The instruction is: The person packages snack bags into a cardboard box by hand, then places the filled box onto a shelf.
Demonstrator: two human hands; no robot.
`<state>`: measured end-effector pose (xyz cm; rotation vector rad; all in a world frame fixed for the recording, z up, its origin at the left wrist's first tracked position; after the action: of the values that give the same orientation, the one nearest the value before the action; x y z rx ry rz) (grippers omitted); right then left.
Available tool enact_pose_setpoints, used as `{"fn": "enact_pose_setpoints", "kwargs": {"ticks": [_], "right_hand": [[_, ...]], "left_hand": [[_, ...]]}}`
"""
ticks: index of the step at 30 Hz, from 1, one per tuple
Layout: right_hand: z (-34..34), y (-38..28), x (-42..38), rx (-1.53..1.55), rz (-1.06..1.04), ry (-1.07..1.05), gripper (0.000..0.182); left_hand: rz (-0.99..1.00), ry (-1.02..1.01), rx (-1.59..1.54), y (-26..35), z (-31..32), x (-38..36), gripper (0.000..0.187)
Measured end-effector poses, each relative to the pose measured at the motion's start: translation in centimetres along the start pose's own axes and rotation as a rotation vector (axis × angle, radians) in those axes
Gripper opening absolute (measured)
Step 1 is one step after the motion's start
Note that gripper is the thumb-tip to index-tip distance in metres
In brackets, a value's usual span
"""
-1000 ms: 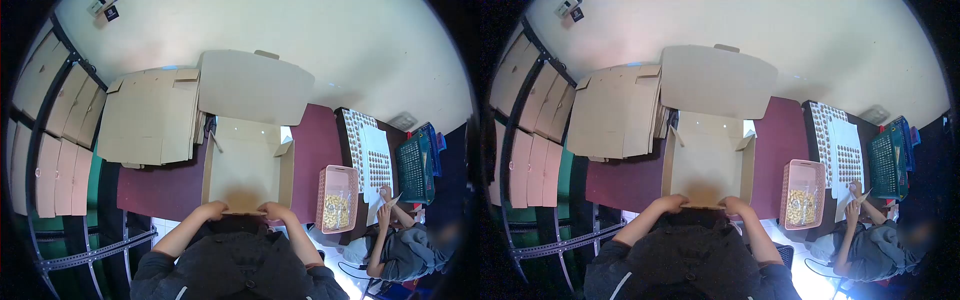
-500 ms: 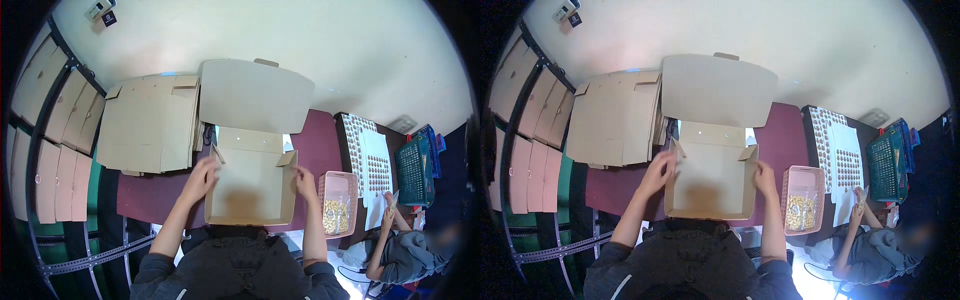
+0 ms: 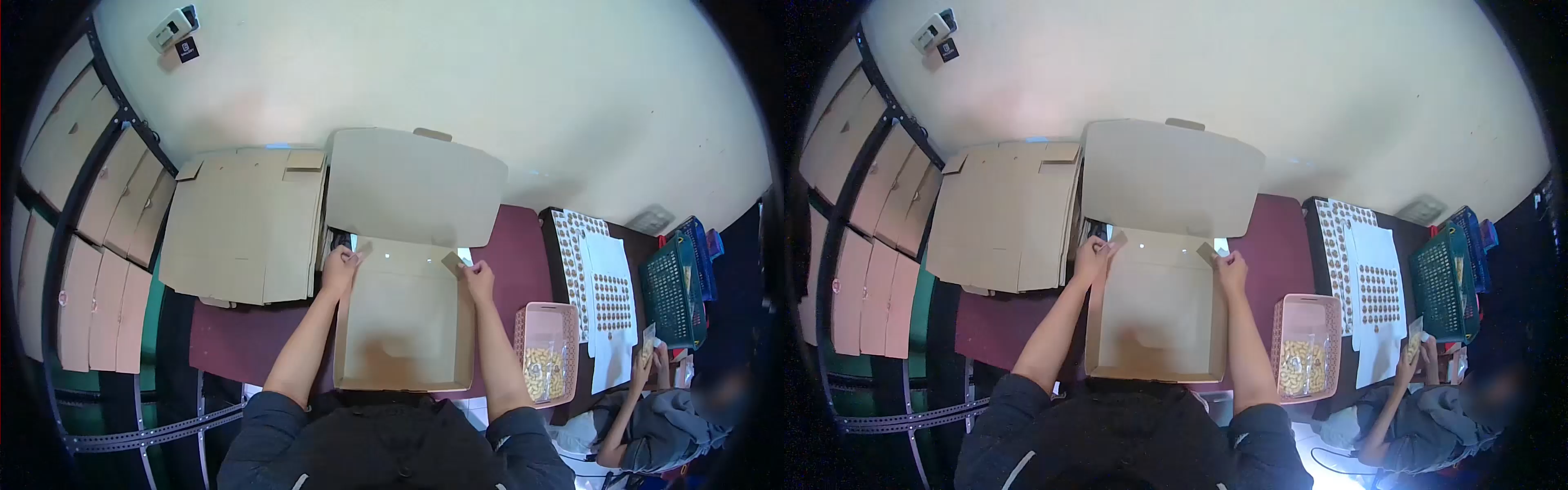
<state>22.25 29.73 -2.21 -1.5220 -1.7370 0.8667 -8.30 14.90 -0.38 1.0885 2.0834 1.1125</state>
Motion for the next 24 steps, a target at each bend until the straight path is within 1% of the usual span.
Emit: {"fn": "enact_pose_setpoints", "kwargs": {"ticks": [1,2,3,4,5,6,7,8,9,10,11,13,15,17,18,19,20,21,22,23,24], "right_hand": [[0.7,0.6,0.1,0.0,-0.007,0.002,0.034],[1.3,1.3,0.1,-0.002,0.008,0.069,0.036],[1.5,1.6,0.2,-0.003,0.022,0.135,0.039],[1.7,2.1,0.3,-0.038,0.101,0.124,0.037],[2.0,2.3,0.5,-0.036,0.094,0.123,0.037],[2.7,3.6,1.0,0.001,0.141,0.123,0.036],[2.5,2.3,0.9,0.038,0.192,0.123,0.036],[2.8,1.2,0.4,0.284,0.283,-0.036,0.044],[2.8,1.1,0.7,0.283,0.281,-0.035,0.044],[2.8,1.1,1.0,0.299,0.293,-0.077,0.045],[2.8,1.0,1.2,0.313,0.305,-0.121,0.046],[3.0,1.7,1.2,0.337,0.338,-0.216,0.049],[3.5,2.1,1.1,0.363,0.368,-0.318,0.053],[4.0,2.4,1.1,0.396,0.395,-0.417,0.058],[4.0,2.2,1.0,0.413,0.408,-0.463,0.061],[3.9,2.0,0.9,0.431,0.421,-0.508,0.063],[3.3,2.0,0.6,0.621,0.46,-0.517,0.071],[2.5,1.7,0.2,0.621,0.458,-0.518,0.071],[1.8,1.6,-0.1,0.537,0.412,-0.537,0.071],[1.4,1.5,-0.5,0.453,0.366,-0.555,0.071],[1.3,1.6,-1.1,0.481,0.282,-0.521,0.066]], "left_hand": [[-0.106,0.067,-0.065,-0.8,0.4,0.3,0.02],[-0.213,0.135,-0.131,-1.6,0.8,0.6,0.022],[-0.21,0.142,-0.136,-2.4,1.5,0.9,0.022],[-0.193,0.224,-0.157,-2.8,1.9,0.9,0.024],[-0.176,0.305,-0.176,-3.3,2.2,1.2,0.026],[-0.245,0.228,-0.231,-2.3,2.1,1.0,0.031],[-0.244,0.231,-0.233,-3.5,3.1,1.6,0.031],[-0.141,0.257,-0.27,-4.3,4.2,2.2,0.033],[-0.037,0.282,-0.306,-4.3,4.8,2.4,0.036],[-0.11,0.198,-0.373,-4.6,5.5,2.7,0.04],[-0.11,0.197,-0.375,-4.8,6.0,2.9,0.04],[-0.096,0.146,-0.233,-4.7,6.5,2.7,0.043],[-0.081,0.141,-0.217,-5.7,6.7,3.2,0.046],[-0.115,0.107,-0.377,-6.0,6.5,3.4,0.047],[-0.116,0.108,-0.375,-5.8,6.1,3.1,0.047],[-0.147,0.052,-0.525,-5.7,5.7,2.7,0.051],[-0.179,-0.005,-0.675,-5.7,5.3,2.1,0.057],[-0.209,-0.061,-0.826,-5.2,4.6,1.5,0.063],[-0.202,-0.141,-0.574,-4.4,3.3,0.4,0.073],[-0.2,-0.14,-0.573,-4.1,3.0,-0.2,0.073],[-0.161,-0.165,-0.614,-4.4,3.1,-0.9,0.07]]}}
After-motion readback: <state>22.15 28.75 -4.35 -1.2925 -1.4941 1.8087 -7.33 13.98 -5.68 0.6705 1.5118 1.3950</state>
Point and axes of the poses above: each hand's wrist, its own x-axis towards the middle knuckle, its own z-axis out of the palm, y = z × x, the point moved 2 cm from there along x, towards the middle knuckle
